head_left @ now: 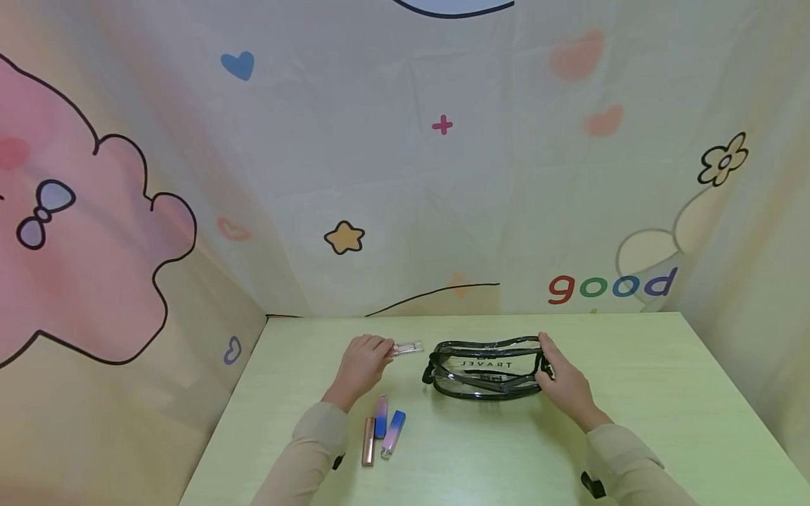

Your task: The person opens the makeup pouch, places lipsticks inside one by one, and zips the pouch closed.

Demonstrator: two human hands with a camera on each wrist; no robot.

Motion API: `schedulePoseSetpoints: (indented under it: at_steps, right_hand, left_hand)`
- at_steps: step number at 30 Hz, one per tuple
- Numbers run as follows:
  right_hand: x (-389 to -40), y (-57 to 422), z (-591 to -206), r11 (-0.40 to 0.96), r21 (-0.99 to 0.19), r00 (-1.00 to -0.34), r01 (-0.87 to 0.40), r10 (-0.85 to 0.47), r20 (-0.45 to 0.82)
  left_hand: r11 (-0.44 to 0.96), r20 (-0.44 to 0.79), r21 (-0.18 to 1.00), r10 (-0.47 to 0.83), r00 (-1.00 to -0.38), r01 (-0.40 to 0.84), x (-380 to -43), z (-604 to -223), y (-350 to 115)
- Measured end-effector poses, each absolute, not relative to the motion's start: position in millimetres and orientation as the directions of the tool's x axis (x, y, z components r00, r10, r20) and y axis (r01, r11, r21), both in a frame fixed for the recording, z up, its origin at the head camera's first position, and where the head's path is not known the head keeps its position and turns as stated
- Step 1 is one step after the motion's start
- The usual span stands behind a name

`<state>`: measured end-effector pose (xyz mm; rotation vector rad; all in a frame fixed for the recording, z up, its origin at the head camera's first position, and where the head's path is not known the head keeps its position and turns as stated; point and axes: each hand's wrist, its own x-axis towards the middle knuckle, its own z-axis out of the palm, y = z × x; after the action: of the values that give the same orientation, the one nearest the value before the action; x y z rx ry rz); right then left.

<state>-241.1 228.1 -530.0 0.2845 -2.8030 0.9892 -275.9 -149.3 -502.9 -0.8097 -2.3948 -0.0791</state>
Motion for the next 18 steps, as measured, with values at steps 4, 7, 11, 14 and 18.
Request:
schedulePoseSetpoints:
  at_steps: [4, 7, 11, 14, 18]
  right_hand:
    - [-241, 228, -530, 0.767, -0.600, -0.969, -0.230, -0.126, 0.211]
    - [-242, 228, -530, 0.770, -0.594, -0.969, -0.232, -0.128, 0.212]
    - [-242, 228, -531, 0.774, -0.588, -0.968, -0.234, -0.131, 0.214]
    - [-242, 229, -531, 0.774, -0.588, -0.968, -0.236, -0.132, 0.215]
    - [-242, 229, -531, 0.775, -0.586, -0.967, -0.237, -0.131, 0.218]
  left_hand:
    - [0.804, 0.542, -0.134, 0.549, -0.636, 0.579, -276, -499, -141]
    - [0.800, 0.519, -0.134, 0.560, -0.646, 0.585, -276, -497, -134]
    - [0.788, 0.517, -0.143, 0.575, -0.634, 0.598, -277, -496, -124]
    - [0.776, 0.522, -0.135, 0.585, -0.621, 0.617, -277, -494, -116]
    - [0.759, 0.523, -0.129, 0.599, -0.607, 0.638, -276, -493, -105]
